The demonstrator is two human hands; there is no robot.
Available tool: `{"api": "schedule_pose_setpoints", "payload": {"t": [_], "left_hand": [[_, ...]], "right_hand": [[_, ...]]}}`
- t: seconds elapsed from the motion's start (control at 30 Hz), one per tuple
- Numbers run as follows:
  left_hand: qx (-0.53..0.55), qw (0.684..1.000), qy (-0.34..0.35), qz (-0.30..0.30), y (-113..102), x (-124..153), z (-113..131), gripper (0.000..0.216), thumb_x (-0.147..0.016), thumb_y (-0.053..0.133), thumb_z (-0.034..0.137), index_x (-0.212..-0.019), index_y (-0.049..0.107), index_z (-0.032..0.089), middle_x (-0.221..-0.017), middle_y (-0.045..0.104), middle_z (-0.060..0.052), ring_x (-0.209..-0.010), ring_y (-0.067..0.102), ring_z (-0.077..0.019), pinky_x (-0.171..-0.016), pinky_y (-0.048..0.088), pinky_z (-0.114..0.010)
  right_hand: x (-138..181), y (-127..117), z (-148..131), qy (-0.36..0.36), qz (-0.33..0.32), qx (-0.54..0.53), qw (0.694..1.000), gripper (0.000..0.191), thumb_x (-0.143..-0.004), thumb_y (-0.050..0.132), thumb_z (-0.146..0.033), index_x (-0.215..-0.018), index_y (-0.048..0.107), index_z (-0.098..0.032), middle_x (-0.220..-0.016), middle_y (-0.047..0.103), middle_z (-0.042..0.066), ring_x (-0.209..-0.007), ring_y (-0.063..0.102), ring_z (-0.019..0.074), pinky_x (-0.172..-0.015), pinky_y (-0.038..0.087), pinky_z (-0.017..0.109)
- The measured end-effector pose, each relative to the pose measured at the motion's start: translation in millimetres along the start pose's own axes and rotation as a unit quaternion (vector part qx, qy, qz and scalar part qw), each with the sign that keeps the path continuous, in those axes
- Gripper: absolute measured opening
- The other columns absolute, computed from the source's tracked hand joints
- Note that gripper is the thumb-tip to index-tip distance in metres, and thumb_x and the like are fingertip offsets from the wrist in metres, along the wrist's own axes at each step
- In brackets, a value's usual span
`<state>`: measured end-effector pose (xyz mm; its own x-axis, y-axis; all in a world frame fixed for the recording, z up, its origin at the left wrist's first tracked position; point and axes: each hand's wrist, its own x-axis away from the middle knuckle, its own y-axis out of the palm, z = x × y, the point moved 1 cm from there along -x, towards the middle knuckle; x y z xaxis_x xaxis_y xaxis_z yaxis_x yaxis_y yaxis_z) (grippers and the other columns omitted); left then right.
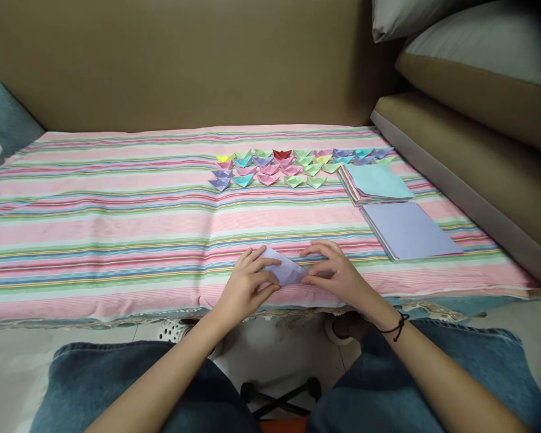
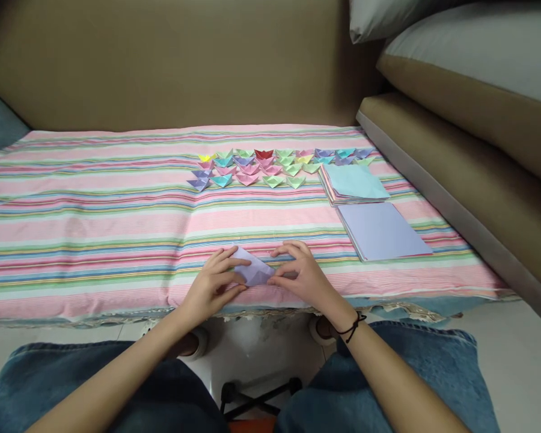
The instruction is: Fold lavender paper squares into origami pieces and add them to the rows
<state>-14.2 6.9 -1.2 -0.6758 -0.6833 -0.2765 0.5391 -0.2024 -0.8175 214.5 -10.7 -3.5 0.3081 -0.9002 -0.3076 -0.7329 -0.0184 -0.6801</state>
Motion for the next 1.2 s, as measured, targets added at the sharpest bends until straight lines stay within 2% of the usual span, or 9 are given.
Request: {"api": "schedule_pose_setpoints", "payload": {"t": [0.1, 0.17, 0.23, 0.3, 0.47, 0.8, 0.9, 1.1, 1.2], "left_hand": [[0.001, 1.000, -0.010, 0.003, 2, 0, -2, 0.010, -0.084, 0.055, 0.028, -0.080, 0.063, 0.022, -0.117, 0.061, -0.002, -0.132, 0.033, -0.0264, -0.108, 0.023, -0.048], [0.003, 1.000, -0.018, 0.004, 1, 0, -2, 0.015, -0.083, 0.057, 0.029, -0.095, 0.061, 0.022, -0.119, 0.061, -0.003, -0.132, 0.033, -0.0260, -0.108, 0.023, -0.048], [-0.002, 1.000, -0.017, 0.000, 0, 0, -2, 0.035, -0.083, 0.056, 0.030, -0.118, 0.053, 0.022, -0.123, 0.058, -0.005, -0.132, 0.032, -0.0256, -0.108, 0.023, -0.048], [-0.021, 1.000, 0.001, -0.014, -1, 0, -1, 0.046, -0.085, 0.054, 0.030, -0.129, 0.045, 0.024, -0.126, 0.056, -0.006, -0.132, 0.031, -0.0260, -0.108, 0.023, -0.049], [-0.079, 0.995, 0.049, -0.032, -1, 0, 1, 0.031, -0.088, 0.049, 0.033, -0.117, 0.059, 0.030, -0.127, 0.055, -0.003, -0.132, 0.030, -0.0294, -0.107, 0.023, -0.052], [-0.094, 0.990, 0.085, -0.060, -2, 1, 0, 0.031, -0.089, 0.047, 0.028, -0.117, 0.060, 0.024, -0.126, 0.057, 0.001, -0.136, 0.020, -0.0325, -0.108, 0.018, -0.058], [-0.075, 0.994, 0.072, -0.042, -2, -1, 1, 0.028, -0.088, 0.049, 0.029, -0.111, 0.064, 0.024, -0.120, 0.062, -0.001, -0.135, 0.025, -0.0316, -0.107, 0.020, -0.058], [-0.026, 0.999, -0.009, 0.018, 5, -7, 3, 0.017, -0.084, 0.055, 0.029, -0.085, 0.072, 0.025, -0.103, 0.070, 0.000, -0.127, 0.040, -0.0300, -0.104, 0.026, -0.056], [-0.042, 0.999, -0.013, 0.026, 6, -9, 4, 0.017, -0.083, 0.058, 0.027, -0.094, 0.070, 0.027, -0.104, 0.070, 0.000, -0.124, 0.043, -0.0293, -0.103, 0.029, -0.054]], "right_hand": [[-2, 4, -1, 0.015, 0.033, 0.005, 0.999, 0.017, -0.073, 0.070, -0.032, -0.058, 0.067, -0.023, -0.101, 0.065, 0.005, -0.108, 0.047, 0.0277, -0.094, 0.038, 0.047], [-3, 8, -2, 0.028, 0.050, 0.013, 0.998, 0.021, -0.073, 0.070, -0.031, -0.055, 0.063, -0.022, -0.098, 0.065, 0.005, -0.106, 0.048, 0.0269, -0.093, 0.039, 0.046], [-4, 10, -2, 0.037, 0.058, 0.021, 0.997, 0.023, -0.074, 0.069, -0.031, -0.055, 0.061, -0.021, -0.097, 0.065, 0.005, -0.105, 0.048, 0.0263, -0.093, 0.038, 0.045], [-5, 12, -3, 0.041, 0.058, 0.027, 0.997, 0.024, -0.075, 0.068, -0.031, -0.054, 0.060, -0.021, -0.096, 0.064, 0.005, -0.105, 0.048, 0.0259, -0.093, 0.038, 0.044], [-7, 13, -3, 0.050, 0.048, 0.041, 0.997, 0.024, -0.074, 0.069, -0.030, -0.054, 0.060, -0.021, -0.098, 0.063, 0.004, -0.104, 0.047, 0.0261, -0.092, 0.037, 0.045], [-13, 11, -12, 0.076, 0.038, 0.075, 0.994, 0.027, -0.073, 0.070, -0.025, -0.049, 0.058, -0.020, -0.094, 0.063, 0.004, -0.098, 0.048, 0.0249, -0.086, 0.040, 0.041], [-14, 12, -13, 0.080, 0.042, 0.085, 0.992, 0.027, -0.071, 0.071, -0.024, -0.048, 0.057, -0.020, -0.092, 0.062, 0.004, -0.097, 0.047, 0.0252, -0.085, 0.040, 0.041], [-15, 14, -12, 0.087, 0.039, 0.097, 0.991, 0.028, -0.071, 0.071, -0.026, -0.048, 0.057, -0.020, -0.090, 0.062, 0.005, -0.095, 0.048, 0.0247, -0.083, 0.041, 0.041], [-15, 14, -11, 0.091, 0.035, 0.101, 0.990, 0.028, -0.072, 0.070, -0.027, -0.048, 0.057, -0.020, -0.090, 0.061, 0.005, -0.095, 0.048, 0.0247, -0.083, 0.042, 0.041]]}}
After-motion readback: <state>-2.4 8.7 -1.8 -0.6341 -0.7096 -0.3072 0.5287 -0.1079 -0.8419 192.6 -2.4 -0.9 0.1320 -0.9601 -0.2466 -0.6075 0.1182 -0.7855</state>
